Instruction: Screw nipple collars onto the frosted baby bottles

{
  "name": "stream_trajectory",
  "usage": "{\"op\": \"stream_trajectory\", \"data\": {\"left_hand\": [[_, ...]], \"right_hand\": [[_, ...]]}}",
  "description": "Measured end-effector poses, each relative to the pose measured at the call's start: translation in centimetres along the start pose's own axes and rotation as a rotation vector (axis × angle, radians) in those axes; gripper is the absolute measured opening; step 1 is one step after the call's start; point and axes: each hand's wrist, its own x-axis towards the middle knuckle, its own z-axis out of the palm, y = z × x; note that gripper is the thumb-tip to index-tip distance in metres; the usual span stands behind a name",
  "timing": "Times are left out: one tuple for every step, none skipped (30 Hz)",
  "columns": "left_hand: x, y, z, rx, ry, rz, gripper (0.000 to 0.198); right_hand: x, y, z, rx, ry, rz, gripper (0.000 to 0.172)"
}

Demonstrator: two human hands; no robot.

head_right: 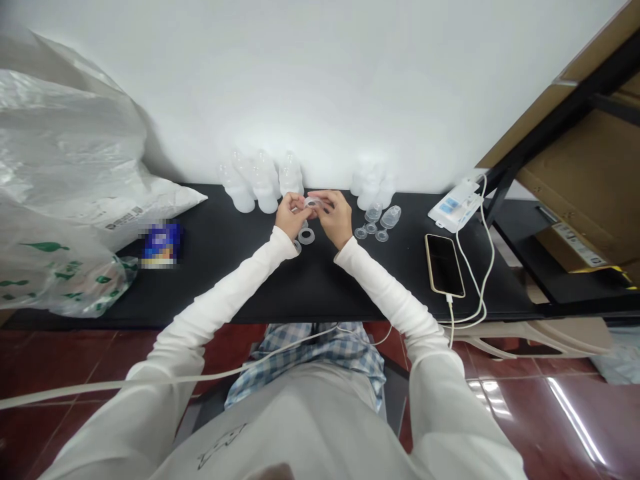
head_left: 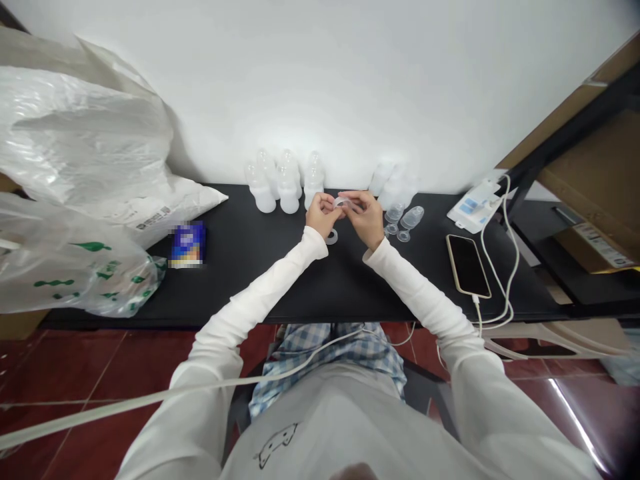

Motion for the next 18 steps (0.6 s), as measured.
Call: {"op": "stream_trajectory", "data": {"left_hand": [[0.1,0.0,-0.1,0.001,-0.003,-0.01,0.031],[0.2,0.0,-0.2,-0.002,-0.01,-0.021,0.03],[0.2,0.0,-0.3,-0.008,-0.022,-0.034,0.029],[0.2,0.1,-0.4,-0.013,-0.033,-0.047,0.029],[0.2,0.1,-0.5,-0.017,-0.042,-0.059,0.028],[0.1,0.1,-0.5,-0.019,-0.047,-0.067,0.029],[0.0,0.1,-0.5,-0.018,-0.051,-0.067,0.03],[0.0,0.1,-0.5,-0.015,-0.055,-0.06,0.031],[-0.1,0.1,-0.4,-0.011,-0.063,-0.046,0.032],[-0.1,0.1,-0.4,-0.007,-0.075,-0.03,0.033],[-0.1,0.1,-0.3,-0.004,-0.089,-0.016,0.034],[0.0,0.1,-0.2,-0.002,-0.103,-0.007,0.035],[0.0,0.2,-0.2,-0.001,-0.114,-0.002,0.035],[0.1,0.3,-0.1,0.0,-0.123,-0.003,0.034],[0.2,0.3,-0.1,-0.001,-0.128,-0.008,0.033],[0.2,0.4,-0.1,-0.002,-0.129,-0.017,0.031],[0.3,0.4,-0.2,-0.005,-0.127,-0.029,0.029],[0.3,0.5,-0.2,-0.007,-0.123,-0.041,0.027]], "right_hand": [[0.0,0.0,-0.1,-0.005,-0.01,0.002,0.035],[0.0,0.0,-0.2,-0.016,-0.027,0.001,0.037],[0.0,-0.1,-0.4,-0.032,-0.049,-0.003,0.039],[0.0,-0.1,-0.6,-0.055,-0.07,-0.01,0.041],[0.0,-0.2,-0.8,-0.082,-0.087,-0.018,0.042],[0.0,-0.2,-0.9,-0.11,-0.095,-0.029,0.042],[0.0,-0.2,-1.0,-0.138,-0.095,-0.044,0.042],[0.0,-0.1,-1.1,-0.166,-0.087,-0.064,0.041],[0.1,-0.1,-1.1,-0.195,-0.078,-0.086,0.04],[0.1,0.0,-1.1,-0.224,-0.071,-0.11,0.038],[0.1,0.1,-1.1,-0.252,-0.064,-0.133,0.037],[0.2,0.2,-1.1,-0.28,-0.059,-0.153,0.035],[0.2,0.3,-1.1,-0.305,-0.053,-0.171,0.034],[0.3,0.3,-1.1,-0.324,-0.049,-0.185,0.034],[0.3,0.4,-1.1,-0.338,-0.047,-0.192,0.033],[0.3,0.4,-1.1,-0.343,-0.046,-0.193,0.033],[0.4,0.4,-1.2,-0.34,-0.046,-0.19,0.034],[0.4,0.4,-1.3,-0.332,-0.049,-0.184,0.035]]}}
